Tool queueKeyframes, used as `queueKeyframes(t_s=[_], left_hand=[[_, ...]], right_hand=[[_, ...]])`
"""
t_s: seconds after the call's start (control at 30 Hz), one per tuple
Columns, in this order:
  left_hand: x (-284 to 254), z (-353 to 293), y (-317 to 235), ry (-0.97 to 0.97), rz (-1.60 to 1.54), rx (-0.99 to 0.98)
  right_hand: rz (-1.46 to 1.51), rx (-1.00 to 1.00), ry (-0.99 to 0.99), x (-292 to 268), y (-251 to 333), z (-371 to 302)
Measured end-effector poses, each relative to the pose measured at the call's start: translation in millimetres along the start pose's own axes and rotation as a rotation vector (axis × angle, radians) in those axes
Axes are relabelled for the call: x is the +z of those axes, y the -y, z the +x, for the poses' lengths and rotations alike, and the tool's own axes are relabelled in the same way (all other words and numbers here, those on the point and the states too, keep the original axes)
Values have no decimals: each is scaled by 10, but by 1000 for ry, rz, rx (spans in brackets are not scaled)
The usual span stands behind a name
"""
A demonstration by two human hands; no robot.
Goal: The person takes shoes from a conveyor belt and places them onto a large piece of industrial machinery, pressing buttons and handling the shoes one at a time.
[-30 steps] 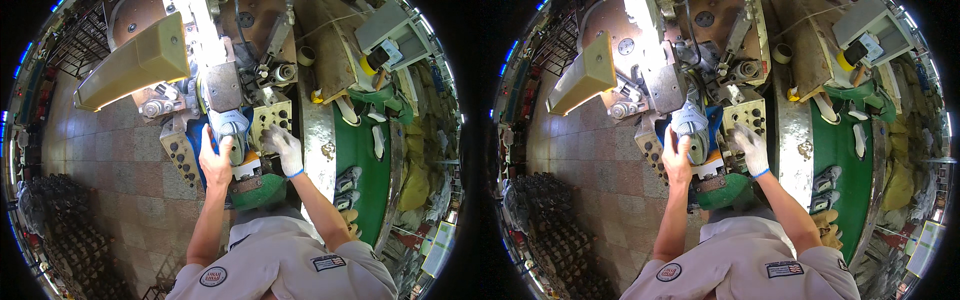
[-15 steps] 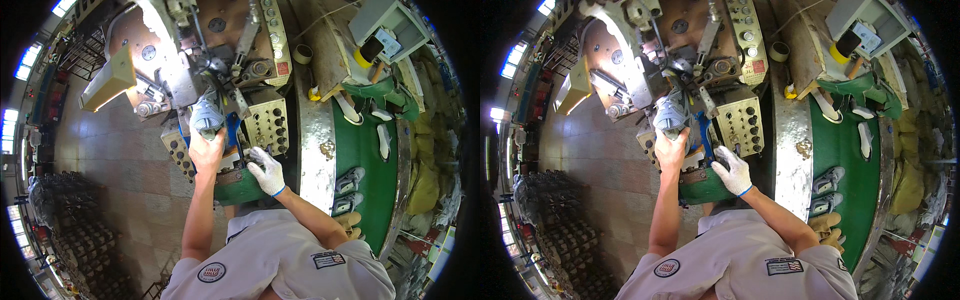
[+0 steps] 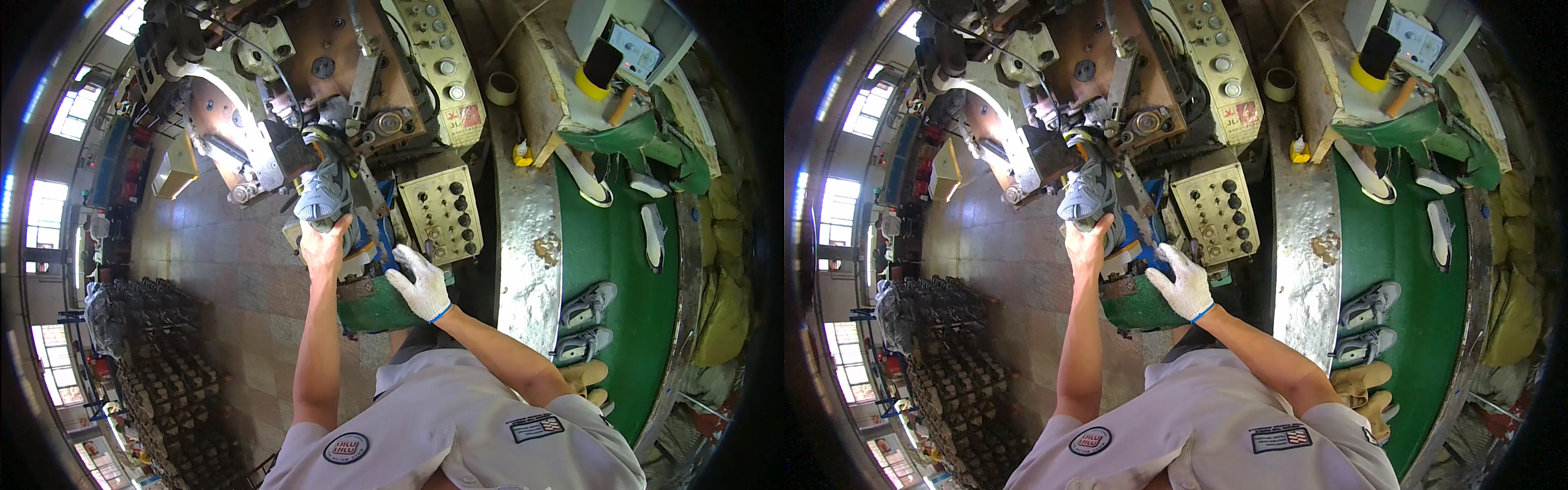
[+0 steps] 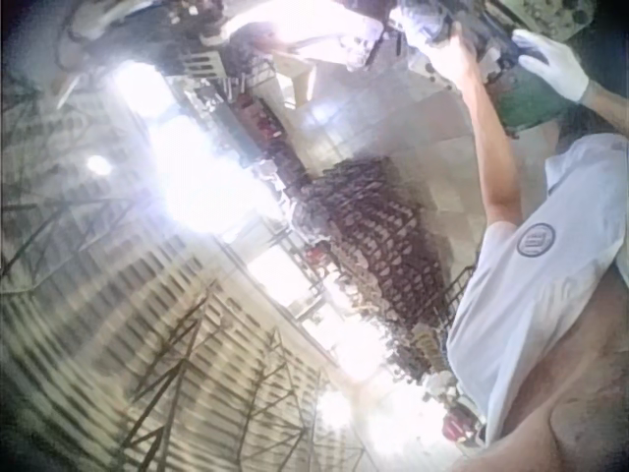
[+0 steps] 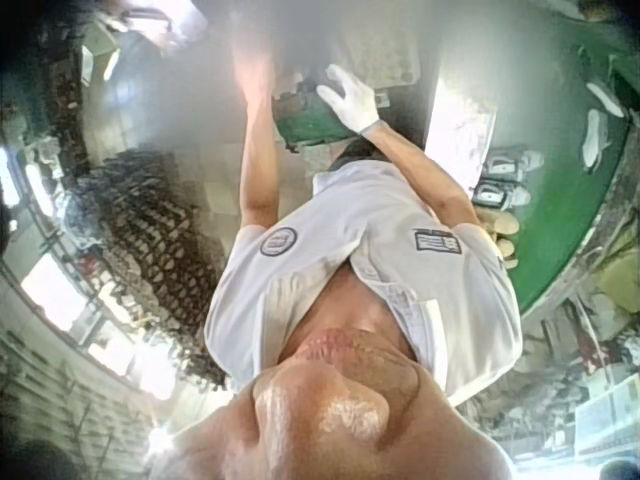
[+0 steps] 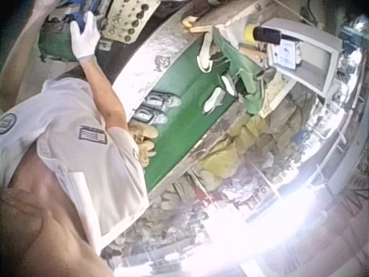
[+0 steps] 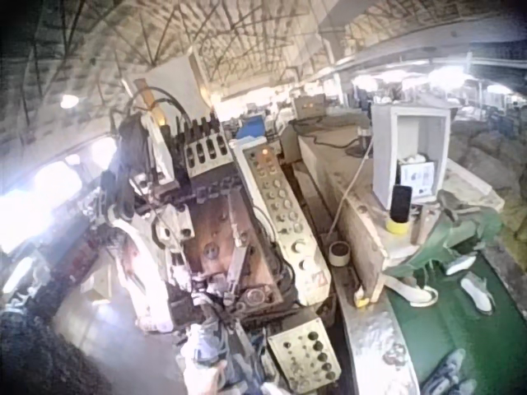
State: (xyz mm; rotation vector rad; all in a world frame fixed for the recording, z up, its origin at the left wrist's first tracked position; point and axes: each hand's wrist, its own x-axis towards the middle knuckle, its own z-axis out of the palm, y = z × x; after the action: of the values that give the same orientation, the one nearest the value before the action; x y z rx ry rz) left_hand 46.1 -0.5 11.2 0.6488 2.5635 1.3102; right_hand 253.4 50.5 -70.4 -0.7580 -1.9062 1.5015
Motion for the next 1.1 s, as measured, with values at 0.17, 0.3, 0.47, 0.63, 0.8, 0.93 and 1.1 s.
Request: queueKeyframes(t_s=[0.17,0.3,0.47,0.63,0.8,0.93,1.1], left_hand=[[7,114,202,38,-111,20],[19,171,164,17,-117,5],[-159,189,131,114,-589,-64],[-274,-465,387,354,-1288,-468],[-38,-1180,192,1260,-1914,-463],[29,-1225,495,798,-1201,-534],[-26,-894,-10,701,-867,-23]], right_hand=[[335,118,-25,-24,-41,-41],[602,211,-122,-43,-127,-72],[594,273,-225,-168,14,8],[948,268,-67,-119,226,296],[1653,278,157,-44,1010,462],[1412,184,-46,-332,1002,312],[1106,174,-154,-617,510,-52]])
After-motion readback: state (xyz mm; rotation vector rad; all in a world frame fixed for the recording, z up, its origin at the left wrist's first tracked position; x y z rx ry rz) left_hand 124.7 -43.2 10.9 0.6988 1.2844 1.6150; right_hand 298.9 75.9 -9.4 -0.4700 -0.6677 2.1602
